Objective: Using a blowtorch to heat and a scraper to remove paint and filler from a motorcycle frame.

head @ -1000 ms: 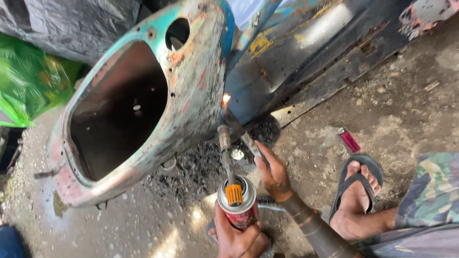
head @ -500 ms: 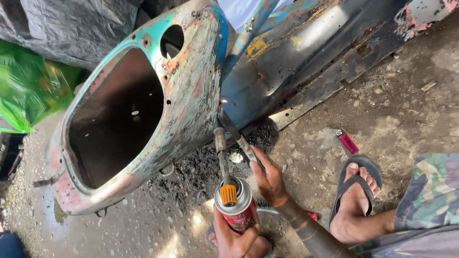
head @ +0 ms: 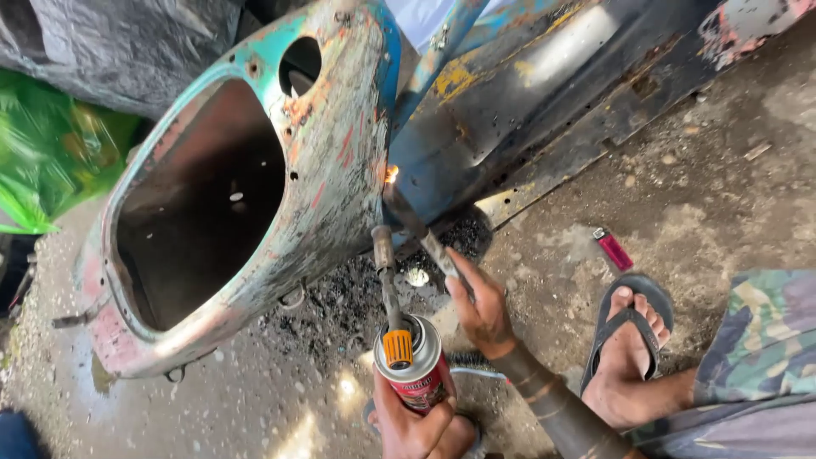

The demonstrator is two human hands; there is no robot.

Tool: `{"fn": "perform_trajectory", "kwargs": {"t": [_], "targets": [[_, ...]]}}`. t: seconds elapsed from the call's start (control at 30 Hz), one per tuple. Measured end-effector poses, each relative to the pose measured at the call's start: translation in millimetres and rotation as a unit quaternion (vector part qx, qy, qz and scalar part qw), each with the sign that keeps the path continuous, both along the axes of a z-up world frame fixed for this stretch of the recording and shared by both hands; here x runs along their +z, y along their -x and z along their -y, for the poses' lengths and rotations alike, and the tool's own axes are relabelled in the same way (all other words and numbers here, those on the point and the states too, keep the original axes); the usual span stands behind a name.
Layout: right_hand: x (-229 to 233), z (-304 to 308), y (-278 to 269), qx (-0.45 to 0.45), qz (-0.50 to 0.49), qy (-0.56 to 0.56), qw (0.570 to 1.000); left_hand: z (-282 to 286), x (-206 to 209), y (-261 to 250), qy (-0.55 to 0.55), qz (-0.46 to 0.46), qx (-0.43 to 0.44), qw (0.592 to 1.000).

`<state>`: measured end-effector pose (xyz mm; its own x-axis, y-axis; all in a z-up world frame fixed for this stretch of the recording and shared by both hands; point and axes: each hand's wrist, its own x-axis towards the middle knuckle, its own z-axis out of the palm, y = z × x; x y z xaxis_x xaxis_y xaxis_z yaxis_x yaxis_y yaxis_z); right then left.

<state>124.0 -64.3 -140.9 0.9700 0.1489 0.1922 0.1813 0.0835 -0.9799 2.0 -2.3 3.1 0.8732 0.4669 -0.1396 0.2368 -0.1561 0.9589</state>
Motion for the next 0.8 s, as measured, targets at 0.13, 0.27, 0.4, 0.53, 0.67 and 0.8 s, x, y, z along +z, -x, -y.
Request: {"fn": "perform_trajectory", "kwargs": {"t": [0.13, 0.27, 0.4, 0.53, 0.67, 0.8], "targets": [[7.0, 1.6, -6.3, 0.015, -0.051, 0.009, 0.999, 5.0, 1.0, -3.3, 0.002, -0.073, 0.111, 0.991], [-13.0, -6.3, 2.4, -0.013, -0.001, 0.014, 1.000, 1.2, 6.2, -2.6, -0.005, -0.005, 0.038, 0.999], [5.0, -1.1, -2.2, -0.010, -0.048, 0.019, 0.999, -2.1, -11.3, 5.3, -0.003, -0.100, 0.139, 0.985], [8.2, 5.4, 1.4, 0.006, -0.075, 0.043, 0.996, 1.1, -6.7, 6.4, 0.044, -0.035, 0.101, 0.993], [4.0, 2.0, -6.0, -0.003, -0.051, 0.025, 0.998, 5.5, -4.0, 3.6, -0.025, -0.113, 0.151, 0.982], [8.9, 6.4, -7.3, -0.010, -0.031, 0.034, 0.999, 8.8, -1.3, 0.0, 0.056, -0.015, 0.094, 0.994]]}}
